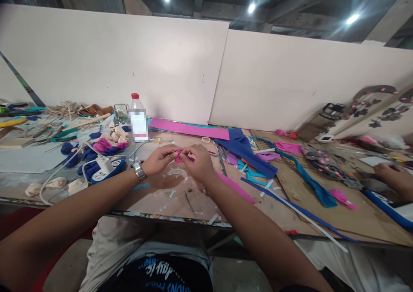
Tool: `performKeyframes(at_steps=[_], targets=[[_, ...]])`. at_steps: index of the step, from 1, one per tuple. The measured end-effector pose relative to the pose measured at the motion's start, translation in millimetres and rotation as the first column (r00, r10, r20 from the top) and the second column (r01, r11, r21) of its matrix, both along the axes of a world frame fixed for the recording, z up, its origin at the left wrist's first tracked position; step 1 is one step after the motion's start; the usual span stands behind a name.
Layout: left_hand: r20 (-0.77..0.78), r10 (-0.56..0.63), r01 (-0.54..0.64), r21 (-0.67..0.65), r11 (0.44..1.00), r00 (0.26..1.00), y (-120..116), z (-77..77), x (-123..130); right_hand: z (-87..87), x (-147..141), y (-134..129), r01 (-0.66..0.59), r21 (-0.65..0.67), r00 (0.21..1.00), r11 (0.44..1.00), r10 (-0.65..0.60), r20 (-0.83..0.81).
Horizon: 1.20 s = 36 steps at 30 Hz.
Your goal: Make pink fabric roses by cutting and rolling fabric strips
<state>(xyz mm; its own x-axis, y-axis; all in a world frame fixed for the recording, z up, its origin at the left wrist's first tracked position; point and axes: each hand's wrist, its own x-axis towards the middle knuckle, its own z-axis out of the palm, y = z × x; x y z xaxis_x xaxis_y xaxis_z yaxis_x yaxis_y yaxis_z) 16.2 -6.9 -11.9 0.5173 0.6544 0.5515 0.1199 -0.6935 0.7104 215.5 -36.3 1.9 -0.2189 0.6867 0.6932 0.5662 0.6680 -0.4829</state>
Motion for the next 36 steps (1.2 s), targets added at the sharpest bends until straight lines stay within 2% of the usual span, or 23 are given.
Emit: performKeyframes(at_steps=[4,7,12,17,21,27,29,31,34,36], targets=[[0.001,-0.025,0.025,0.003,1.000,1.000,0.0,0.1,0.1,-0.7,0.5,-0.1,-0.003,-0.034,1.000,0.999,0.003,-0.006],[-0.008,-0.029,0.029,0.003,1.000,1.000,-0.2,0.1,0.2,-0.7,0.8,0.4,-0.003,-0.012,1.000,1.000,0.003,-0.014],[-0.027,-0.022,0.022,-0.001,1.000,0.999,-0.7,1.0,-0.4,-2.2,2.3,2.9,-0.105,0.012,0.993,0.994,0.104,0.051],[-0.048,0.002,-0.004,-0.040,0.999,0.999,-1.4,1.3,-1.1,-3.6,3.4,4.5,-0.153,0.018,0.986,0.988,0.152,0.067],[0.015,0.001,0.000,-0.107,0.994,1.000,-2.4,-0.6,-0.2,-3.2,3.2,5.0,-0.171,0.055,0.983,0.984,0.166,0.083],[0.088,-0.048,0.062,-0.170,0.983,0.995,-3.5,-1.2,1.0,-1.0,2.0,2.6,-0.199,0.021,0.978,0.980,0.197,0.065],[0.100,-0.018,0.037,-0.196,0.980,0.995,-2.9,-0.9,0.9,0.2,2.1,1.3,-0.177,0.017,0.983,0.984,0.176,0.048],[0.135,0.062,-0.027,-0.248,0.968,0.989,-0.9,-1.2,0.7,1.5,2.5,0.4,-0.127,0.028,0.992,0.991,0.126,0.028],[0.202,0.217,-0.129,-0.378,0.917,0.955,5.2,-3.9,-0.4,2.9,3.2,0.0,-0.067,0.059,0.998,0.996,0.067,-0.002],[0.211,0.270,-0.148,-0.460,0.875,0.939,9.9,-6.4,-1.1,3.3,3.5,0.2,-0.048,0.078,0.999,0.996,0.049,-0.020]])
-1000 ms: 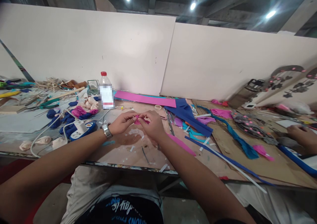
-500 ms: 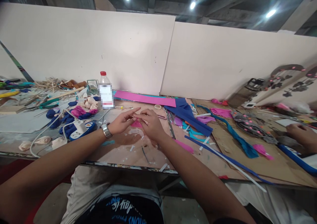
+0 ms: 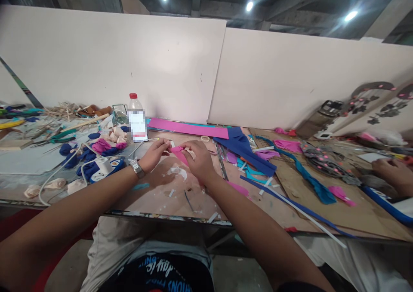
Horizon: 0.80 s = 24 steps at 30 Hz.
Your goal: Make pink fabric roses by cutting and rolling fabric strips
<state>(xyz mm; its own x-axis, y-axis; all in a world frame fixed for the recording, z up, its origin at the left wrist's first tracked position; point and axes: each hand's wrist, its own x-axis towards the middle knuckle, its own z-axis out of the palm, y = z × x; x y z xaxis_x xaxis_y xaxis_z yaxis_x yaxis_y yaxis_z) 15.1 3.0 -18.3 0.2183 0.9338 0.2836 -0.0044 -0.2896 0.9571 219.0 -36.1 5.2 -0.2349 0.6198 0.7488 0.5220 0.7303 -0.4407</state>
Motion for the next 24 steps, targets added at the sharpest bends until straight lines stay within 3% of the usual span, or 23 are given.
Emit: performKeyframes(at_steps=[9,24], targets=[[0.149,-0.064,0.095,-0.205,0.974,0.987,-0.3,3.2,3.9,0.8,-0.1,-1.5,-0.001,0.002,1.000,1.000,0.001,-0.009],[0.063,-0.093,0.102,-0.171,0.980,0.994,-4.9,3.6,7.1,-3.1,-1.1,-0.9,0.073,-0.063,0.994,0.995,-0.078,-0.080]])
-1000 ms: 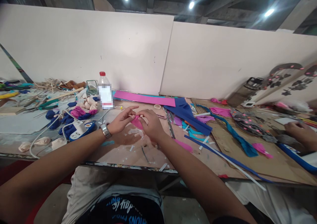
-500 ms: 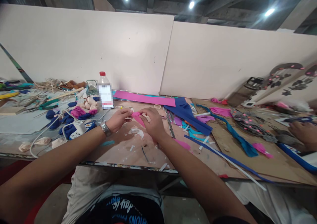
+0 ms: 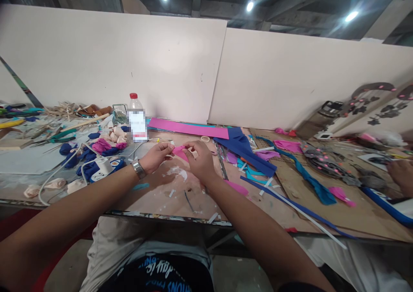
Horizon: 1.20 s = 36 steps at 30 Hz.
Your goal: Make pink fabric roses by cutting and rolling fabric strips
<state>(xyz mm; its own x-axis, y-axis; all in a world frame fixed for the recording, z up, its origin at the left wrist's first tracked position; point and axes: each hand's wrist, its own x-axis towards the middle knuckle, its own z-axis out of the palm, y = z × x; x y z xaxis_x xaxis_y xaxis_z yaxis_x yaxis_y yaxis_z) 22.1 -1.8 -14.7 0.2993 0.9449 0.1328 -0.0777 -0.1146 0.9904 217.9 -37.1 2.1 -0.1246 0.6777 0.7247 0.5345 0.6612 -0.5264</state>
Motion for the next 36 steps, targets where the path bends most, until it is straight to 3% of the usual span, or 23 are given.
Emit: performKeyframes(at_steps=[5,20,30,36], targets=[[-0.022,0.037,-0.037,-0.002,0.999,0.999,-1.8,0.2,0.7,-1.6,1.6,2.1,0.014,-0.014,1.000,1.000,-0.015,-0.020],[0.012,-0.044,0.044,0.021,0.999,0.999,-2.3,-0.1,0.6,0.2,1.6,2.3,0.025,0.005,0.999,1.000,-0.025,-0.048],[-0.087,-0.041,0.046,0.049,0.998,0.995,-2.7,-3.1,1.7,-2.6,2.3,3.2,0.053,-0.014,0.997,0.998,-0.054,-0.053],[-0.143,-0.118,0.118,-0.009,0.993,0.983,-3.3,-6.2,-0.6,-3.5,2.1,3.4,0.059,-0.017,0.997,0.998,-0.060,-0.051]])
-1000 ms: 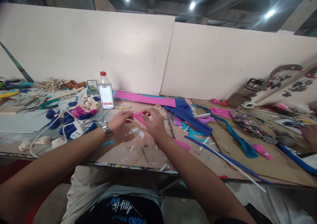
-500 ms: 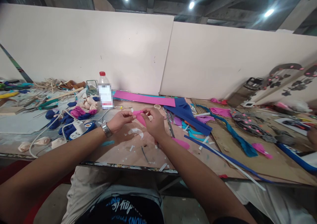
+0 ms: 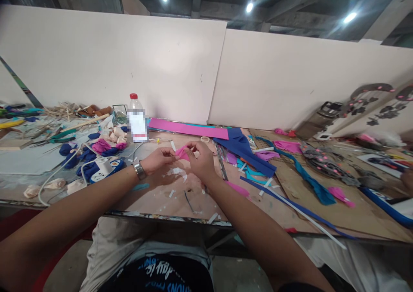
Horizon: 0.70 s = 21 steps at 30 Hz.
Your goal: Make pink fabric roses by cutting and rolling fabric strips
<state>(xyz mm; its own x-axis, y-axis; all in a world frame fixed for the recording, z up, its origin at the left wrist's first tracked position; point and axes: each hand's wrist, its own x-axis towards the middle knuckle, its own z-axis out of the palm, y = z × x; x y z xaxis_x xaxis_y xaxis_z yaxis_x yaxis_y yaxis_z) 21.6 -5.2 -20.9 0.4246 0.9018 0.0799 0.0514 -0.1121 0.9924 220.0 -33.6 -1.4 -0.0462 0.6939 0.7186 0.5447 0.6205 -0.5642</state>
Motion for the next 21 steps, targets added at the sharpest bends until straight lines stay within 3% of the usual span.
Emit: performKeyframes(at_steps=[3,7,10,14,21], targets=[[-0.014,-0.006,0.006,0.002,1.000,1.000,1.8,0.0,-1.0,-0.7,0.5,1.4,-0.006,-0.004,1.000,1.000,0.006,0.020],[-0.015,0.107,-0.102,0.193,0.976,0.994,4.2,3.7,-2.5,-2.3,1.0,4.5,-0.056,-0.061,0.993,0.997,0.062,0.097],[0.004,0.093,-0.089,0.297,0.951,0.996,2.9,5.8,-2.4,-2.6,-0.1,5.0,-0.122,-0.129,0.975,0.984,0.144,0.171],[0.026,-0.021,0.011,0.322,0.947,0.999,-0.1,4.6,0.0,-0.6,-2.1,3.1,-0.179,-0.152,0.949,0.972,0.212,0.235],[0.037,-0.026,0.013,0.321,0.947,0.999,3.3,2.2,-1.1,-0.7,-2.2,3.1,-0.194,-0.097,0.948,0.976,0.212,0.237]])
